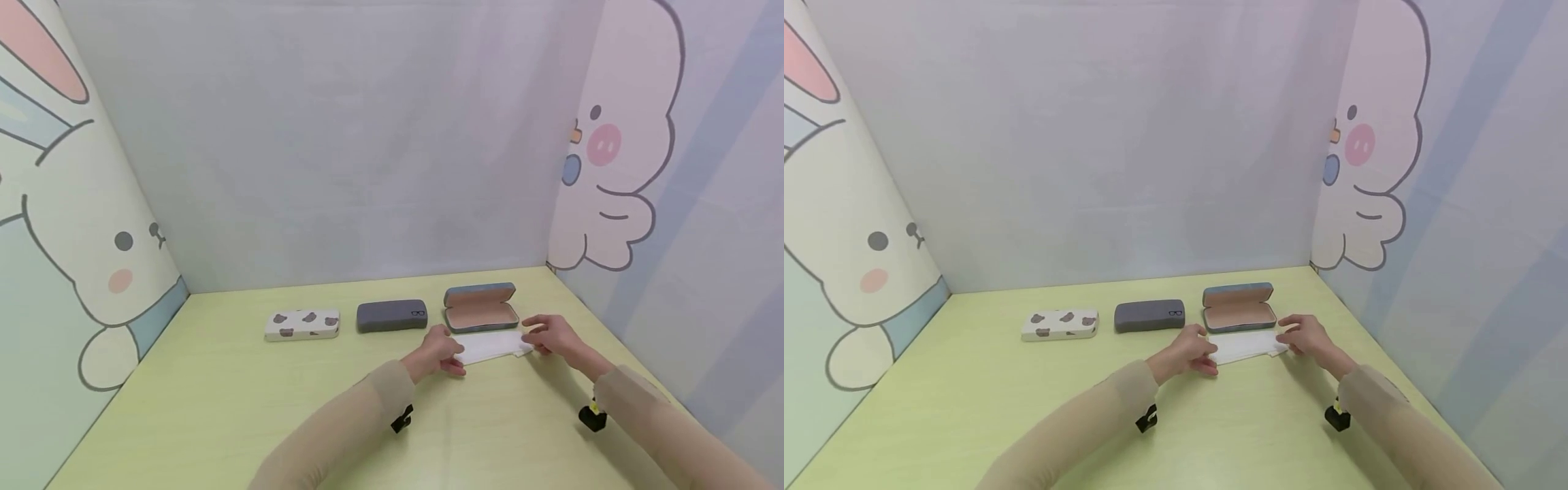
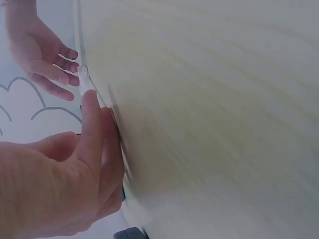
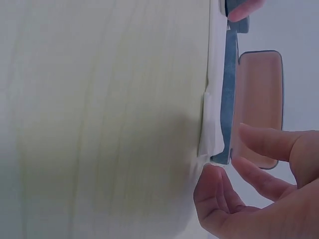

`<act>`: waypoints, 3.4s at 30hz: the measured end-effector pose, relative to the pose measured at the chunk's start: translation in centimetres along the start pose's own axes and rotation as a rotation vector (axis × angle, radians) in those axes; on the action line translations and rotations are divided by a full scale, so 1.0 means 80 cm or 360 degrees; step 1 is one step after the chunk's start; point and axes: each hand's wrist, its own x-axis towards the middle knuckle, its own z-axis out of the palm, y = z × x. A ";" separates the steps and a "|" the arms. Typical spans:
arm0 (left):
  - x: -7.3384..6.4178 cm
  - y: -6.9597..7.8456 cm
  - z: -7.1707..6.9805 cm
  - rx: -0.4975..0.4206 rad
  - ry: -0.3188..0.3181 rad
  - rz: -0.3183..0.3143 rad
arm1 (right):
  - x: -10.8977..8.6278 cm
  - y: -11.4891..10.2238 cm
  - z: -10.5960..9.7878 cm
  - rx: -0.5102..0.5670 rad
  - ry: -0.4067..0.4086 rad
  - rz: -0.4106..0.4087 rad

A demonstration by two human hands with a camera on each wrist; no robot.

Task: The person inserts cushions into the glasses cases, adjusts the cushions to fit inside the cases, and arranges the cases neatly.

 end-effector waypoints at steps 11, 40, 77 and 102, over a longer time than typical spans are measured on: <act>0.006 -0.004 0.006 -0.0164 0.0046 -0.0048 | 0.007 0.014 -0.008 0.0020 -0.0126 0.0017; 0.015 -0.015 0.008 -0.0456 -0.0083 -0.0148 | 0.013 0.019 -0.009 -0.0050 -0.0169 -0.0052; 0.014 -0.008 0.018 -0.0366 -0.0058 -0.0171 | 0.020 0.020 0.000 -0.0188 -0.0051 -0.0099; 0.058 0.038 -0.020 -0.0642 -0.0105 -0.0048 | 0.062 0.006 -0.026 0.0465 -0.0254 0.0067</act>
